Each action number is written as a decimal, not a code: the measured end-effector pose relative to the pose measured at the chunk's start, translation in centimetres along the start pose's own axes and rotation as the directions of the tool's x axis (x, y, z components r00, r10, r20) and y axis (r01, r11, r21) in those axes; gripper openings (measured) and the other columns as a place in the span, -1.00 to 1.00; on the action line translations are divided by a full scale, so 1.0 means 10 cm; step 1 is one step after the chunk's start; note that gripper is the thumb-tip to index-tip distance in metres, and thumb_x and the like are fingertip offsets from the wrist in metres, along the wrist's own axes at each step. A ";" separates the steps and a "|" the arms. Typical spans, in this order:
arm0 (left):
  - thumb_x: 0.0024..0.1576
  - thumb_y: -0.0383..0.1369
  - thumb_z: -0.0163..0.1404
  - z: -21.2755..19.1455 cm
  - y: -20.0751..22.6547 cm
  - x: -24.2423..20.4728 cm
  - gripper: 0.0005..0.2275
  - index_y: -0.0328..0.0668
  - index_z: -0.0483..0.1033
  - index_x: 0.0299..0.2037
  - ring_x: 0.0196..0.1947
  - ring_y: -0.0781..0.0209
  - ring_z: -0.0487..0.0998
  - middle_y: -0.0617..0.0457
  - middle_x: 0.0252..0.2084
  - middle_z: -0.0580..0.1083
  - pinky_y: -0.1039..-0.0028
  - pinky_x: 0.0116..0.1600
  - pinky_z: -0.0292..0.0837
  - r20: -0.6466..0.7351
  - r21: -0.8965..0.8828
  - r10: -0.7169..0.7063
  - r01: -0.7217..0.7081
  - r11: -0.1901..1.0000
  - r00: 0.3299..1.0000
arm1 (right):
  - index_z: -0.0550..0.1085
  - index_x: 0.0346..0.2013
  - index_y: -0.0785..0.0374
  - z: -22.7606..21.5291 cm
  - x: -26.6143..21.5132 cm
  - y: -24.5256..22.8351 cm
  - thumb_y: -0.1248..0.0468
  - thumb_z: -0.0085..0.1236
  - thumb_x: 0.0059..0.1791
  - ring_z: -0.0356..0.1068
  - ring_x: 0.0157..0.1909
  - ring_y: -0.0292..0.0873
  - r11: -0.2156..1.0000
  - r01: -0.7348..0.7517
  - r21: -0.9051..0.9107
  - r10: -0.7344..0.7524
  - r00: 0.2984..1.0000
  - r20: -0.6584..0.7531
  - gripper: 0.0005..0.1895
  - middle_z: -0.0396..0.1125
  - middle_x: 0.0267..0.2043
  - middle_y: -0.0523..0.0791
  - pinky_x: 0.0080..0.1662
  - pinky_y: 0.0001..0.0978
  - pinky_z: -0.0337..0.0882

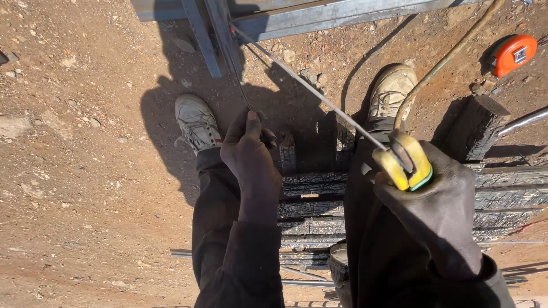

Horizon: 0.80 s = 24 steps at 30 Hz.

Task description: Welding metal bars together to construct a rectangular frame on the ground.

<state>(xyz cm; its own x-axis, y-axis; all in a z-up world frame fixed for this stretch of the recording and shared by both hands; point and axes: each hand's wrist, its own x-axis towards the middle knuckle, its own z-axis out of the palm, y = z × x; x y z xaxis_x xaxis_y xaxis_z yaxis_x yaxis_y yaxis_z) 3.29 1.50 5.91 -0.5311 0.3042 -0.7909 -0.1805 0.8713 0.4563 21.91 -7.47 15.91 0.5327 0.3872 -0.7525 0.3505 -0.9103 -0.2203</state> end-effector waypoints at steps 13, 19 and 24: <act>0.20 -0.51 0.06 0.01 0.08 -0.04 -0.79 -0.46 0.62 0.00 -0.64 0.24 0.35 -0.07 -0.42 0.50 0.40 -0.53 0.26 -0.006 -0.042 -0.027 0.027 0.999 1.000 | 0.47 -0.20 0.28 0.15 -0.17 0.25 0.38 0.38 -0.15 0.26 -0.22 -0.36 0.936 -0.077 0.344 0.068 0.997 0.038 -0.71 0.33 -0.28 -0.21 -0.18 -0.51 0.35; 0.21 -0.50 0.05 0.05 0.12 -0.08 -0.81 -0.41 0.64 -0.03 -0.64 0.25 0.35 -0.04 -0.43 0.50 0.44 -0.54 0.23 0.011 -0.042 -0.042 0.043 0.998 0.999 | 0.54 -0.21 0.04 0.19 -0.25 0.09 0.22 0.28 -0.19 0.10 -0.45 -0.40 0.993 0.076 0.086 -0.073 0.996 -0.042 -0.74 0.23 -0.53 -0.29 -0.26 -0.52 0.28; 0.22 -0.50 0.06 0.01 0.07 -0.05 -0.80 -0.41 0.63 -0.01 -0.64 0.23 0.36 -0.04 -0.46 0.49 0.41 -0.54 0.25 0.024 -0.058 -0.031 0.032 0.998 0.999 | 0.57 0.08 0.04 0.28 -0.26 0.21 0.05 0.37 -0.18 0.34 -0.38 -0.36 0.996 0.076 -0.040 -0.078 0.996 -0.053 -0.46 0.42 -0.40 -0.28 -0.14 -0.44 0.37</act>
<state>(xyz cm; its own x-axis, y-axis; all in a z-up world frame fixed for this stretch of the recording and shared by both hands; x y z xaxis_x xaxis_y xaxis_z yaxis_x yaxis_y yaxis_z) 3.54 2.02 6.57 -0.5056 0.2862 -0.8139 -0.2449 0.8569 0.4535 19.08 -10.85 15.64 0.5435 0.4645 -0.6992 0.4206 -0.8715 -0.2520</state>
